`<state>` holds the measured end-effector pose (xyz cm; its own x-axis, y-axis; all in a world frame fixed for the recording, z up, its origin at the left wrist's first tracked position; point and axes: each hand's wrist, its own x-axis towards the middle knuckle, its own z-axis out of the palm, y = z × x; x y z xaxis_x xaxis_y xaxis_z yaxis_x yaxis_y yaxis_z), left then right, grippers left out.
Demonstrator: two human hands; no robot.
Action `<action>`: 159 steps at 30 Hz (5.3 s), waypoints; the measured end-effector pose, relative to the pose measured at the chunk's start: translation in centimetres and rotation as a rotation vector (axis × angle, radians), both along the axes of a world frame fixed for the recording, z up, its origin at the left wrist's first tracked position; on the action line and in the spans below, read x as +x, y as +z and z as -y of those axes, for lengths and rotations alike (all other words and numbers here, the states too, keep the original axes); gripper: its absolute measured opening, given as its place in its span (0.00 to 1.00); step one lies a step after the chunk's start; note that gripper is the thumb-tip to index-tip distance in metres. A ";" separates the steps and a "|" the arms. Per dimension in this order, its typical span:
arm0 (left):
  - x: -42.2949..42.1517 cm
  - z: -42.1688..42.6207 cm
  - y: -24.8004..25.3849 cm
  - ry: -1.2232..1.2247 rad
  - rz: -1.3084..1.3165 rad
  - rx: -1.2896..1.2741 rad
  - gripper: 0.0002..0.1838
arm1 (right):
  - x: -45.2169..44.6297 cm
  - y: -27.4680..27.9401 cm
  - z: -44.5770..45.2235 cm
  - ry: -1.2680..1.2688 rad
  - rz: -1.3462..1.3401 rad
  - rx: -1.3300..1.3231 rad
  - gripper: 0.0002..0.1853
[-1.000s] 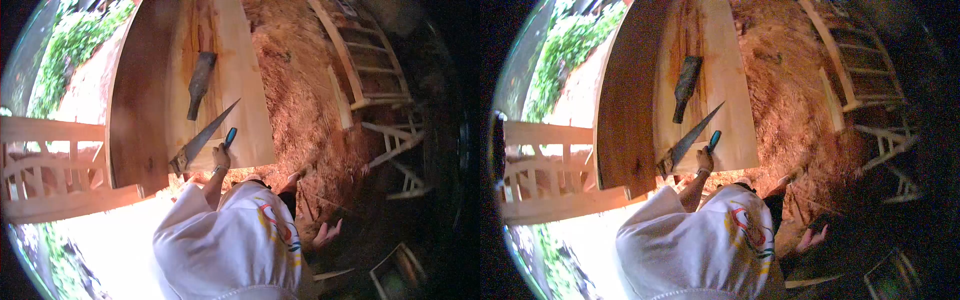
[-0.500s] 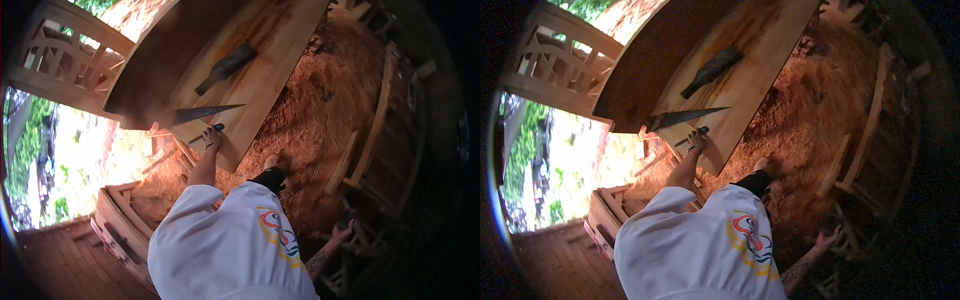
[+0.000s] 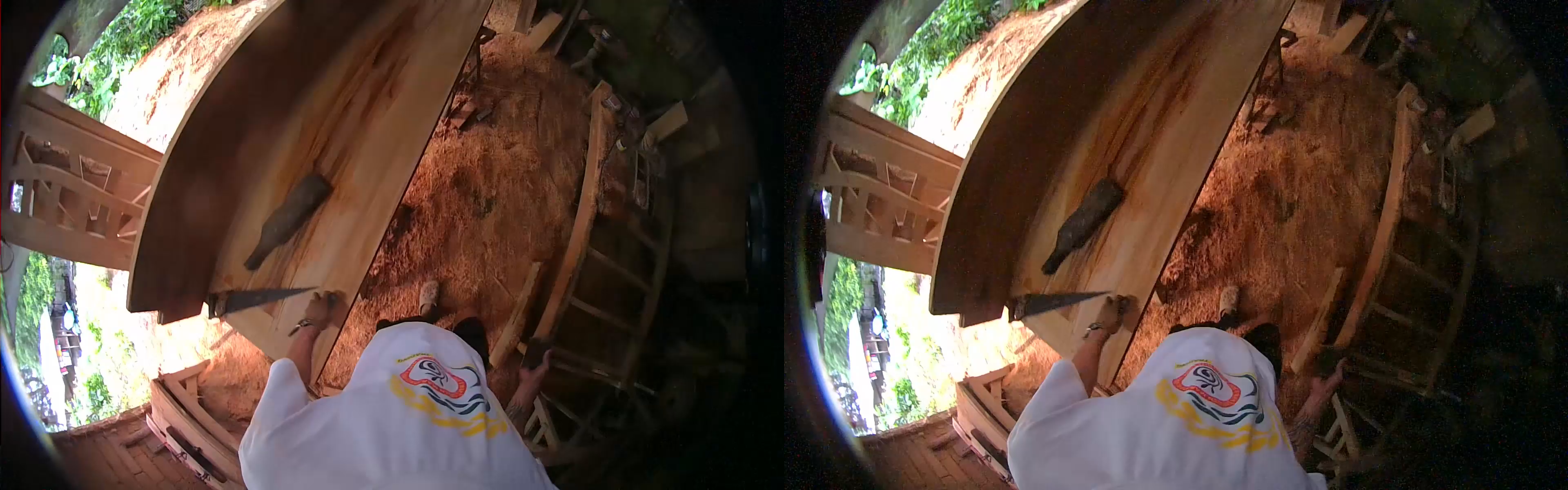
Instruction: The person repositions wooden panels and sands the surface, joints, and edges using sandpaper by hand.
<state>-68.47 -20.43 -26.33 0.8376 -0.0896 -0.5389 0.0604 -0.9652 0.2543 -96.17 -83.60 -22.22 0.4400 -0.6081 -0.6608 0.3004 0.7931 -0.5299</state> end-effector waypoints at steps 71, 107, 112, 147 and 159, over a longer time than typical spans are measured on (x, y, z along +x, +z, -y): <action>153.1 82.7 -3.3 0.189 0.291 0.197 0.23 | 183.4 -2.9 55.1 1.830 -0.065 -2.184 0.19; 135.4 70.2 -5.7 0.787 0.669 0.669 0.37 | 196.7 5.7 42.9 1.697 0.953 -2.317 0.14; 148.2 84.8 -4.7 0.559 0.592 0.161 0.40 | 203.5 4.5 37.5 1.651 1.127 -2.160 0.13; 155.7 78.0 -7.4 0.965 0.681 0.411 0.34 | 212.7 -6.9 30.4 1.835 2.586 -2.139 0.25; 155.5 77.7 -7.4 0.986 0.774 0.355 0.32 | 209.0 -4.4 27.4 1.774 2.357 -2.124 0.19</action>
<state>87.03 -98.14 -33.69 0.5706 0.7844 0.2431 0.7314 -0.6200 0.2838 112.84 -111.03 -26.60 -0.5275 0.8426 0.1087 0.7981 0.5353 -0.2767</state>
